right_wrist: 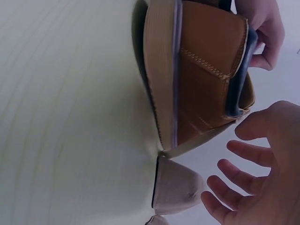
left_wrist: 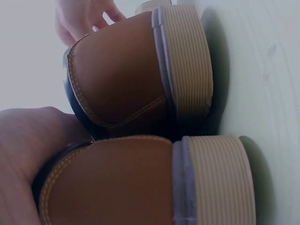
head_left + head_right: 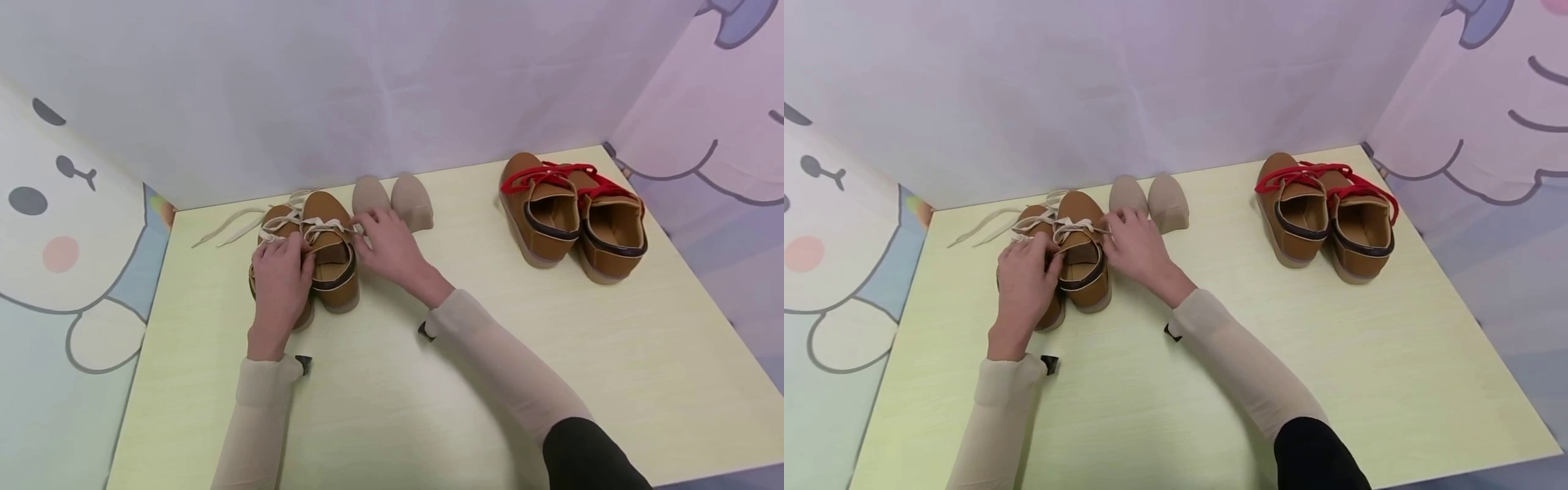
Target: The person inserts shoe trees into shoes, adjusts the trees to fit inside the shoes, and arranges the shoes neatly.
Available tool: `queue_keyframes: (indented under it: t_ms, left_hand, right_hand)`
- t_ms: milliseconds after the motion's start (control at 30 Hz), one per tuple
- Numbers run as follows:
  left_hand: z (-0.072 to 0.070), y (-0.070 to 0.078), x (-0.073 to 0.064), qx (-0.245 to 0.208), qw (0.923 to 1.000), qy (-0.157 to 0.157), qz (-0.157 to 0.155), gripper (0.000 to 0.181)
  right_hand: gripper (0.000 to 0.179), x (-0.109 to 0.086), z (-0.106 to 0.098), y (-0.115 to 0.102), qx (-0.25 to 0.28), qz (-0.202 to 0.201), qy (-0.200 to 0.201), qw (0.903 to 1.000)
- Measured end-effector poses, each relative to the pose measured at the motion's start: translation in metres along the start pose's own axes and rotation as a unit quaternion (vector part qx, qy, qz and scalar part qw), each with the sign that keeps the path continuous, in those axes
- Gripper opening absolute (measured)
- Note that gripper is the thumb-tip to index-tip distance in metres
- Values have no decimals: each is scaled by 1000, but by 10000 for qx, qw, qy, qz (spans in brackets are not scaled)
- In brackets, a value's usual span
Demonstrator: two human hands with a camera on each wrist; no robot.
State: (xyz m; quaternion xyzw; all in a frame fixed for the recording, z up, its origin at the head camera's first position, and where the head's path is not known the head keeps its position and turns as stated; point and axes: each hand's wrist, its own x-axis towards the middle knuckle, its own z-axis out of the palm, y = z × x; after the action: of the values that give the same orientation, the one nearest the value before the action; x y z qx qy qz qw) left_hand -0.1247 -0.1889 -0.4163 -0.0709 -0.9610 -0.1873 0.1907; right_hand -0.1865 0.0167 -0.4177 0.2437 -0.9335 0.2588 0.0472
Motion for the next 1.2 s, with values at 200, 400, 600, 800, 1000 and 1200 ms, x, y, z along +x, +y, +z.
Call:
queue_keyframes:
  t_ms: [200,400,600,800,1000,1200]
  left_hand:
    - [1,-2,-1,-62,9999,78,33,13]
    - [3,-3,-1,-72,9996,215,144,13]
    - [5,-4,-2,-102,9996,235,114,14]
    - [4,-4,-2,-118,9997,214,51,14]
    - [4,-4,-2,-138,9996,242,36,14]
    - [3,-3,-2,-108,9997,209,34,14]
  right_hand:
    - [30,3,8,8,-379,1,158,9992]
    - [31,5,17,18,-661,-98,287,9974]
    - [28,10,21,25,-825,-175,436,9955]
    - [25,17,19,25,-945,-167,562,9938]
    - [31,26,19,25,-1103,-28,258,9936]
    - [41,33,23,30,-1236,171,-171,9920]
